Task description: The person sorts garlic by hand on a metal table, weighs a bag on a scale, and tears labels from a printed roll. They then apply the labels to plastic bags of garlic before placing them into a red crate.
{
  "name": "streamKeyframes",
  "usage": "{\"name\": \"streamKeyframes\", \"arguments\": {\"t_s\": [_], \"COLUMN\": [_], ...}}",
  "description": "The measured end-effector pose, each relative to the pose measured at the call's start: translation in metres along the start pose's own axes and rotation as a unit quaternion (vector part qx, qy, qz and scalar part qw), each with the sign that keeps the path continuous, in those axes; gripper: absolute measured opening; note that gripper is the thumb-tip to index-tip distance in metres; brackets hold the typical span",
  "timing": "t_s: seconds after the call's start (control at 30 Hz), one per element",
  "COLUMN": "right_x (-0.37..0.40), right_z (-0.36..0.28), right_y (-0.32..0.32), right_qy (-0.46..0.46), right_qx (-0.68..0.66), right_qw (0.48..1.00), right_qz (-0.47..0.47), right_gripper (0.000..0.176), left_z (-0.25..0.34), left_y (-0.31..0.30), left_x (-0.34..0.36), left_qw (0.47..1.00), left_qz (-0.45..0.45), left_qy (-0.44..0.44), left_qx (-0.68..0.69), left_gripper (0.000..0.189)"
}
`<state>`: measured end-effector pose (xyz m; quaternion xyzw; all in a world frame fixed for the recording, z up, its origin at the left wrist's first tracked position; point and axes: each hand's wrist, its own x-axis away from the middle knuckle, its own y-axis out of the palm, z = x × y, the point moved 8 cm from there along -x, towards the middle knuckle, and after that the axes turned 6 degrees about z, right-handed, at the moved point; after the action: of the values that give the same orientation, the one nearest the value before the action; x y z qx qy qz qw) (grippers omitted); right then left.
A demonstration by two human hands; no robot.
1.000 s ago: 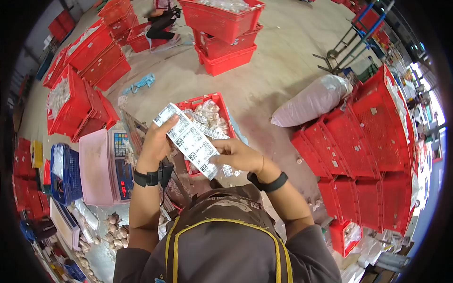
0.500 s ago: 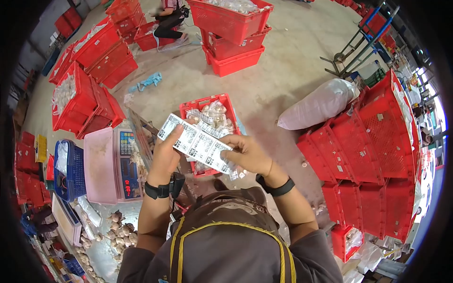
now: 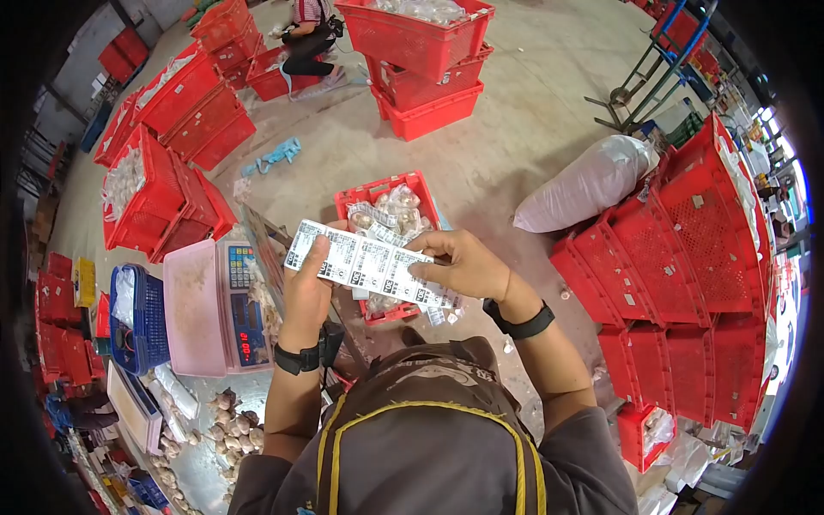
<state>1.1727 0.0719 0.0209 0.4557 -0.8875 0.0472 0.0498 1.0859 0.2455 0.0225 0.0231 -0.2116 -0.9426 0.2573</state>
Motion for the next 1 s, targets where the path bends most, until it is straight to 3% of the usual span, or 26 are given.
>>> {"name": "streamKeyframes", "arguments": {"t_s": [0.47, 0.57, 0.7, 0.77, 0.9, 1.0], "right_x": [0.01, 0.014, 0.015, 0.013, 0.017, 0.022], "right_z": [0.019, 0.031, 0.043, 0.05, 0.06, 0.088], "right_y": [-0.006, -0.012, -0.014, -0.014, -0.014, -0.019], "right_qy": [0.038, 0.037, 0.049, 0.036, 0.016, 0.066], "right_qx": [0.006, 0.079, 0.009, 0.001, 0.032, -0.032], "right_qw": [0.999, 0.995, 0.998, 0.998, 0.999, 0.997], "right_qz": [-0.027, -0.043, -0.032, -0.043, -0.03, -0.038], "right_gripper": [0.024, 0.021, 0.019, 0.019, 0.019, 0.021], "left_z": [-0.001, -0.002, -0.022, -0.066, -0.123, -0.137], "left_y": [-0.016, -0.026, -0.028, -0.024, 0.005, 0.017], "left_x": [-0.007, -0.012, -0.009, -0.002, 0.02, 0.018], "left_qw": [0.997, 0.994, 0.984, 0.98, 0.967, 0.962], "left_qz": [0.041, 0.049, 0.096, 0.028, 0.018, 0.051], "left_qy": [-0.004, 0.006, -0.047, -0.134, -0.248, -0.262], "left_qx": [0.065, 0.096, 0.145, 0.143, 0.064, 0.058], "left_gripper": [0.034, 0.035, 0.032, 0.031, 0.029, 0.025]}}
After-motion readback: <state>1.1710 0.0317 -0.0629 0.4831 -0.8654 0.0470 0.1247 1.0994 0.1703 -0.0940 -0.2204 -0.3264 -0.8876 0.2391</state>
